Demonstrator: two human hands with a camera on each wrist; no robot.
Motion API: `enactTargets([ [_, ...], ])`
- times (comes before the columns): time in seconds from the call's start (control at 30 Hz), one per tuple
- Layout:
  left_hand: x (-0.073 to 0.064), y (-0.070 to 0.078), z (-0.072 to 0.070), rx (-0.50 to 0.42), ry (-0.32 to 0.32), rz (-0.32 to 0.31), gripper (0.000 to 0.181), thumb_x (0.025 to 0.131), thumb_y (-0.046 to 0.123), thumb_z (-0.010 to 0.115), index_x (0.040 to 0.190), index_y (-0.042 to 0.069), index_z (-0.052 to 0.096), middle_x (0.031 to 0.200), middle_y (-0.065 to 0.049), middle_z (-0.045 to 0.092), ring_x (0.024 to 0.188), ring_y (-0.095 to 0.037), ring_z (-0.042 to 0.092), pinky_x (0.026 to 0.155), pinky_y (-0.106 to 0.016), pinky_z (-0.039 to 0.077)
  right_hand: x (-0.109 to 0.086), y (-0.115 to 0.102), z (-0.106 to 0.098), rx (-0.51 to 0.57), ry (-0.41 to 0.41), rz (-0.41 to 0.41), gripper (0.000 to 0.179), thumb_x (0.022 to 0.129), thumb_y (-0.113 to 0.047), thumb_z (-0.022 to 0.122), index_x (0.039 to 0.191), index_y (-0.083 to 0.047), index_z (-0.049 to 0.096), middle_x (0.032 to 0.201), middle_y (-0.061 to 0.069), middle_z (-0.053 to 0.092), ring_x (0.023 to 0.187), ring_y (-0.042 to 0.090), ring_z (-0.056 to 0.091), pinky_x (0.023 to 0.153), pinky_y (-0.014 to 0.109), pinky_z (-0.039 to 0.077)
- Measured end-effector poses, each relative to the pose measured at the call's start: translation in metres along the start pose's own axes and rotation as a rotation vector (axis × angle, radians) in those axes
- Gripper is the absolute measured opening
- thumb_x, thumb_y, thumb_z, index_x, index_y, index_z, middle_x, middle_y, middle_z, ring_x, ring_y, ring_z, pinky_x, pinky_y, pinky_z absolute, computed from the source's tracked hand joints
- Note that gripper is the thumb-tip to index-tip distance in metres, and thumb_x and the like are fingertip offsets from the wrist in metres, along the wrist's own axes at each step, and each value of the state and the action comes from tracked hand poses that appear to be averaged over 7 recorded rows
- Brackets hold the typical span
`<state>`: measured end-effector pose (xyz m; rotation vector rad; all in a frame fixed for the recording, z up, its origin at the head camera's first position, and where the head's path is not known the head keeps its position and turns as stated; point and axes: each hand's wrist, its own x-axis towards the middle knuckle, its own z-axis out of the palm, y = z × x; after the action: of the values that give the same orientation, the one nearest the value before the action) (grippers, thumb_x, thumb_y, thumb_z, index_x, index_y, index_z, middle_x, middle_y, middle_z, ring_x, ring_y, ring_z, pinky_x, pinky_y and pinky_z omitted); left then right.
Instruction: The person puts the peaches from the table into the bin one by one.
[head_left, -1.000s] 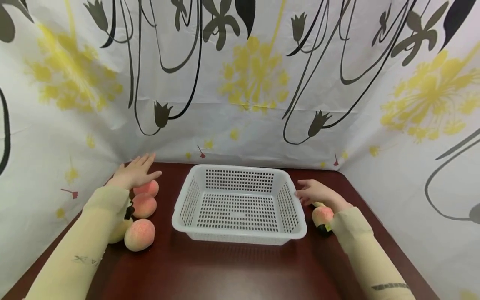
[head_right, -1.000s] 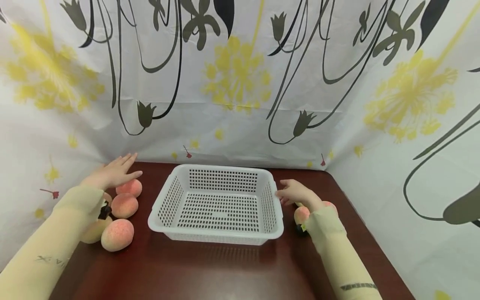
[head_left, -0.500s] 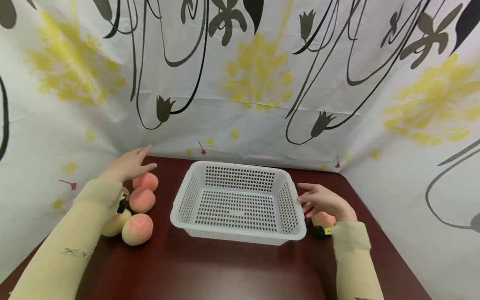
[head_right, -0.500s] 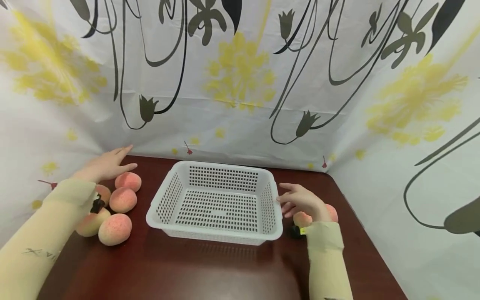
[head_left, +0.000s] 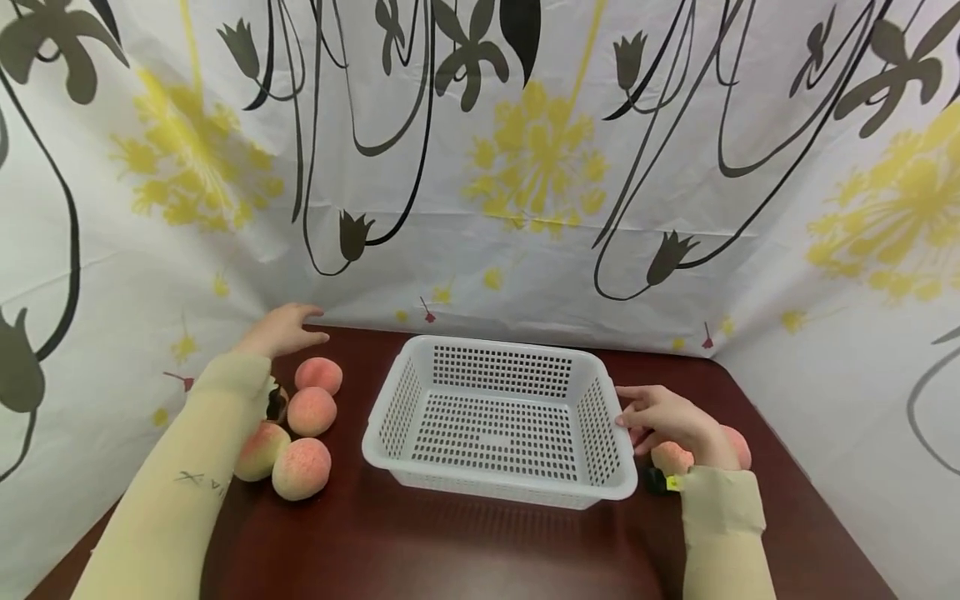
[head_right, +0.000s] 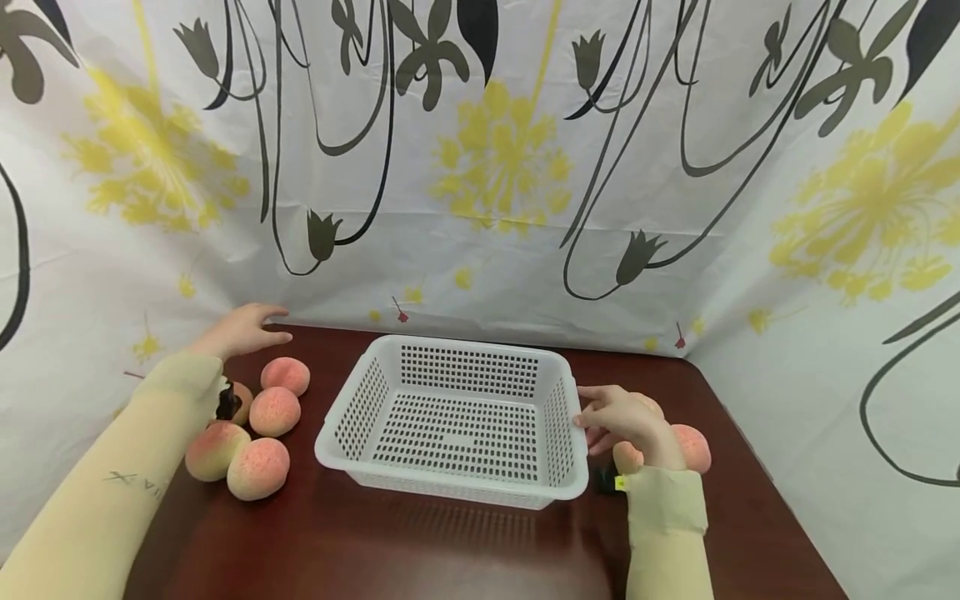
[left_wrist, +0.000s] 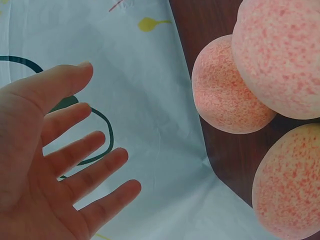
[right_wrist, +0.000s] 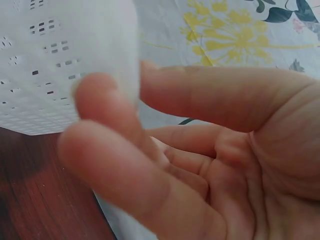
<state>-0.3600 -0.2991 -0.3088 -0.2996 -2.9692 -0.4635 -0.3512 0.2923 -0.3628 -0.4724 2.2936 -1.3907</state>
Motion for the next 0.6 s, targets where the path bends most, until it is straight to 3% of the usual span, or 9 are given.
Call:
enactTargets([
  [0.23, 0.011, 0.003, 0.011, 0.004, -0.071, 0.001, 0.056, 0.089, 0.029, 0.067, 0.130, -0.007, 0.055, 0.130, -0.029, 0.053, 0.121, -0.048, 0.045, 0.098, -0.058, 0.037, -0.012, 0.000, 0.005, -0.020, 0.036, 0.031, 0.073, 0.091, -0.010, 0.065, 0.147, 0.014, 0.022, 0.081, 0.015, 0.062, 0.060, 0.022, 0.063, 0.061, 0.044, 0.057],
  [0.43, 0.019, 0.008, 0.015, 0.000, -0.123, -0.042, 0.057, 0.089, 0.031, 0.066, 0.131, -0.005, 0.054, 0.131, -0.029, 0.052, 0.120, -0.048, 0.045, 0.094, -0.059, 0.040, -0.016, 0.001, 0.004, 0.003, 0.025, 0.011, 0.074, 0.091, -0.009, 0.064, 0.146, 0.016, 0.020, 0.084, 0.014, 0.063, 0.061, 0.022, 0.065, 0.062, 0.044, 0.057],
  [0.6, 0.023, 0.004, 0.018, 0.005, -0.191, -0.072, 0.057, 0.088, 0.031, 0.067, 0.130, -0.005, 0.055, 0.131, -0.031, 0.051, 0.119, -0.049, 0.045, 0.094, -0.059, 0.040, -0.017, 0.003, 0.009, 0.026, 0.022, -0.004, 0.073, 0.092, -0.008, 0.064, 0.146, 0.016, 0.021, 0.084, 0.014, 0.064, 0.060, 0.021, 0.065, 0.062, 0.044, 0.058],
])
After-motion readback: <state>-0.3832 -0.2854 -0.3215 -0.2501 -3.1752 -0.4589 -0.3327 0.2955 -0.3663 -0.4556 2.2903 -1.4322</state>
